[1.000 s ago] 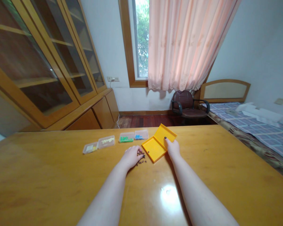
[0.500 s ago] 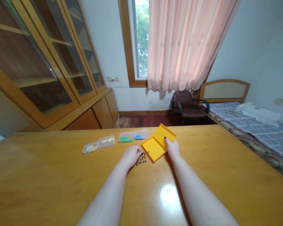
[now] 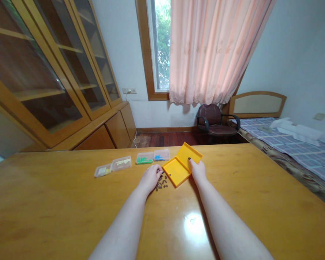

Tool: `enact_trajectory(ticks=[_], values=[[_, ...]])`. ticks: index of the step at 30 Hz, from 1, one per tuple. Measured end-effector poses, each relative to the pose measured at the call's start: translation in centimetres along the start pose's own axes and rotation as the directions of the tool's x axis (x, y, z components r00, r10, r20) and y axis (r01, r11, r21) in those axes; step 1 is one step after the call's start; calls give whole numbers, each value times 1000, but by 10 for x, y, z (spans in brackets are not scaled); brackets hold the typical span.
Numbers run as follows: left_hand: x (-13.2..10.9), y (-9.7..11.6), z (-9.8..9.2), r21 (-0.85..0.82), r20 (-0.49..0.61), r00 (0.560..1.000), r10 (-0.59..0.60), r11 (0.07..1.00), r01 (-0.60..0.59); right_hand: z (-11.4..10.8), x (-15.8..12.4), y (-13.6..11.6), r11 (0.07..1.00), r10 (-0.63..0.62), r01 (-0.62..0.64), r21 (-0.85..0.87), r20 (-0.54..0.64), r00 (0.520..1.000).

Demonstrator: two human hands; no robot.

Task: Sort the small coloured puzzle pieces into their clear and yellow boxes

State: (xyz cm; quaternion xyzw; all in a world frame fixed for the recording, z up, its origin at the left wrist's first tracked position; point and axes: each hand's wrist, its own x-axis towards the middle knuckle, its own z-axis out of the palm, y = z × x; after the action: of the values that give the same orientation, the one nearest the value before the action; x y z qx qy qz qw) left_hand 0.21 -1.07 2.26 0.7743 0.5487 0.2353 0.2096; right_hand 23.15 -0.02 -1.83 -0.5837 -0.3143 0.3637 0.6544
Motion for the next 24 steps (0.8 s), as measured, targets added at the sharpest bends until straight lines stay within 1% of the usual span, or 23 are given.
enact_trajectory(ticks=[6, 10, 13, 15, 17, 19, 22, 24], values=[[-2, 13, 2, -33, -58, 998, 28, 999, -30, 1, -1, -1, 1000, 2, -2, -8, -13, 1000], [-3, 17, 3, -34, -65, 996, 59, 998, -61, 1, -2, -4, 1000, -3, 3, 0, 0, 1000], [-5, 14, 0, 68, -35, 997, 72, 995, -70, 1, -3, -5, 1000, 0, 0, -1, 0, 1000], [-7, 12, -2, 159, 16, 997, 76, 984, -77, 1, -3, -5, 1000, 5, -5, 1, -1, 1000], [-9, 12, -2, 216, 79, 994, 79, 972, -94, 0, -2, -5, 1000, 6, -6, 10, 4, 1000], [-10, 15, 0, 246, 119, 991, 67, 965, -95, 0, -2, -4, 1000, 4, -4, 10, 0, 1000], [-9, 19, 5, 267, 123, 992, 33, 962, -65, 1, -1, -4, 1000, 11, -11, 4, -20, 1000], [-9, 20, 7, 262, 126, 991, 37, 962, -69, 1, -1, -4, 1000, 13, -13, 7, -25, 1000]])
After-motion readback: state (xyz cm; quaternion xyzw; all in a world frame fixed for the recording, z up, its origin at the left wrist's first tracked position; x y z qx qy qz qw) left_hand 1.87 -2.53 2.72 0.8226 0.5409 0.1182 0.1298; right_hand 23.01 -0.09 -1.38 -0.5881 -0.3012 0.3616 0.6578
